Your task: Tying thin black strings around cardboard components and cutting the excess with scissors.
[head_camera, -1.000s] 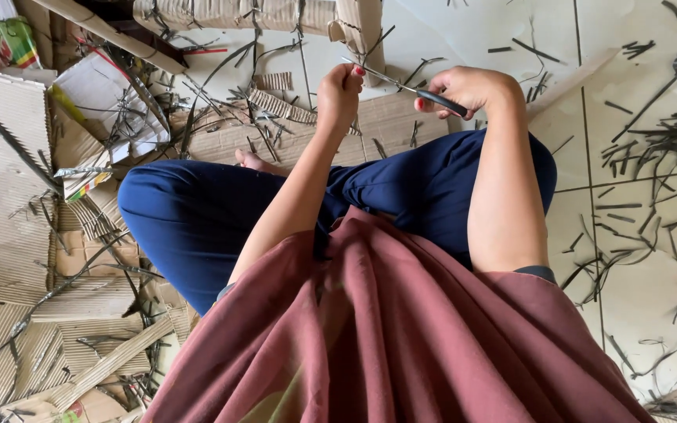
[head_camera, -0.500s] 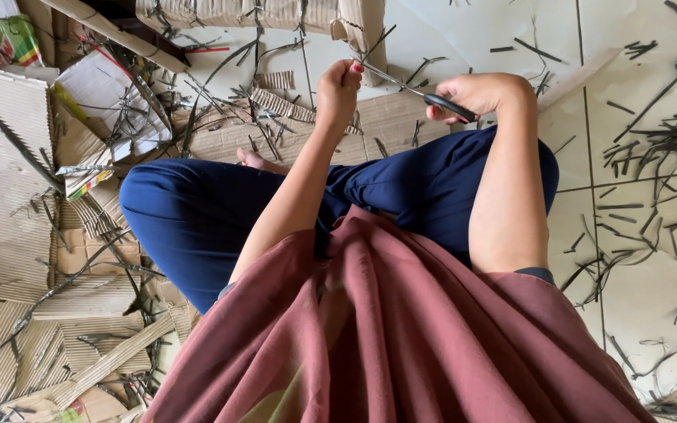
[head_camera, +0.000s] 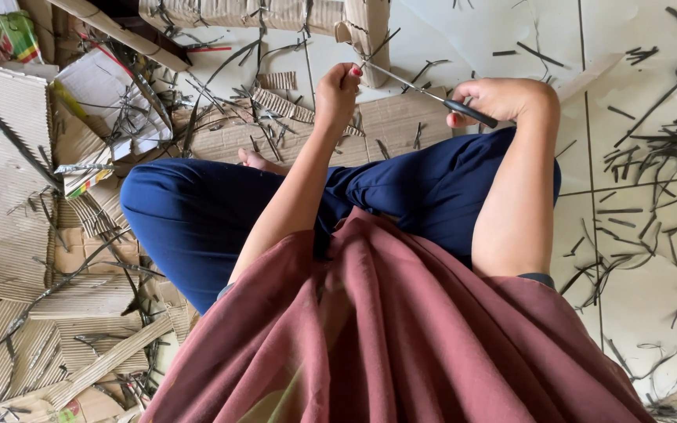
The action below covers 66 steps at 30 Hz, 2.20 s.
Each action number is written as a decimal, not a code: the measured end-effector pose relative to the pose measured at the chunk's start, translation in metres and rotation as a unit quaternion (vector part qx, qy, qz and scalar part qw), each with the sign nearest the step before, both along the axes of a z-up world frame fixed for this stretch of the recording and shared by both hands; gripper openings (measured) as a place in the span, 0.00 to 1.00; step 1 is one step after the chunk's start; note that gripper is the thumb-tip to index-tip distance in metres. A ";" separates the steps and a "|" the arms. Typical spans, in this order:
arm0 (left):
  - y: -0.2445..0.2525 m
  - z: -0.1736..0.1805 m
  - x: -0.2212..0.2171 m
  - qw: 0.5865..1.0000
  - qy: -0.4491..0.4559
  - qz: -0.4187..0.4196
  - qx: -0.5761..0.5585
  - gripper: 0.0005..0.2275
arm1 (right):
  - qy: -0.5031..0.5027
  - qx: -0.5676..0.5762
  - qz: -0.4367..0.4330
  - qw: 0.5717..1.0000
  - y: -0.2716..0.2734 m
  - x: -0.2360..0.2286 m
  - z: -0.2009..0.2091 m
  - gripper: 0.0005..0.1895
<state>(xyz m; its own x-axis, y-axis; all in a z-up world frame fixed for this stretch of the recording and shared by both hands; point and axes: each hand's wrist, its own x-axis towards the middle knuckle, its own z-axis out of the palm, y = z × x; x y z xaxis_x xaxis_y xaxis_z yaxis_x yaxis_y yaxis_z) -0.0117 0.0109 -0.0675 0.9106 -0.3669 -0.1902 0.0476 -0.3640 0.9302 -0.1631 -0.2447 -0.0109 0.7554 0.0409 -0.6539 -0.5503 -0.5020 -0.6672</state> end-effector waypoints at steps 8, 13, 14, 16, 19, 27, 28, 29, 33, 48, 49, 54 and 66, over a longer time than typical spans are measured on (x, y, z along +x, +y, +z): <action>-0.001 0.001 -0.003 0.999 -0.006 -0.024 -0.024 0.07 | -0.022 -0.001 0.020 1.000 0.018 0.019 0.003 0.12; -0.002 -0.007 0.001 1.000 -0.012 -0.016 -0.016 0.07 | -0.015 0.049 0.032 0.998 0.015 0.023 -0.005 0.16; -0.002 -0.008 0.002 1.000 -0.014 -0.017 -0.008 0.07 | -0.014 0.056 0.034 0.998 0.014 0.024 -0.007 0.16; -0.001 0.001 -0.001 1.000 -0.009 -0.023 -0.006 0.07 | -0.004 0.073 0.021 0.997 0.014 0.024 -0.001 0.15; -0.001 0.005 -0.004 0.999 0.000 -0.041 -0.014 0.07 | 0.007 0.082 -0.003 0.997 0.015 0.022 0.011 0.10; -0.006 -0.030 0.001 0.996 -0.001 -0.079 -0.035 0.08 | -0.019 0.066 -0.026 0.997 0.006 0.003 0.027 0.10; -0.011 -0.026 -0.002 0.987 0.131 -0.064 -0.061 0.07 | -0.025 0.029 -0.028 0.999 0.001 -0.003 0.033 0.09; -0.015 -0.022 -0.005 0.960 0.261 -0.045 -0.086 0.11 | -0.031 -0.007 -0.029 0.999 -0.003 -0.010 0.039 0.11; -0.046 -0.043 -0.001 0.858 0.420 -0.068 -0.287 0.18 | -0.113 0.151 -0.090 0.978 -0.028 -0.031 0.015 0.08; -0.015 -0.043 -0.010 0.904 0.314 0.061 -0.282 0.04 | 0.003 -0.096 -0.033 0.995 -0.037 -0.026 -0.018 0.07; -0.012 -0.039 -0.010 0.924 0.285 0.057 -0.249 0.05 | 0.014 -0.133 -0.010 0.991 -0.033 -0.022 -0.014 0.14; -0.009 -0.020 -0.011 0.953 0.227 0.037 -0.197 0.06 | 0.021 -0.131 0.041 0.990 -0.004 -0.001 0.012 0.14; -0.007 -0.021 -0.007 0.948 0.195 0.010 -0.252 0.06 | 0.027 -0.008 -0.004 1.000 0.009 0.018 0.010 0.11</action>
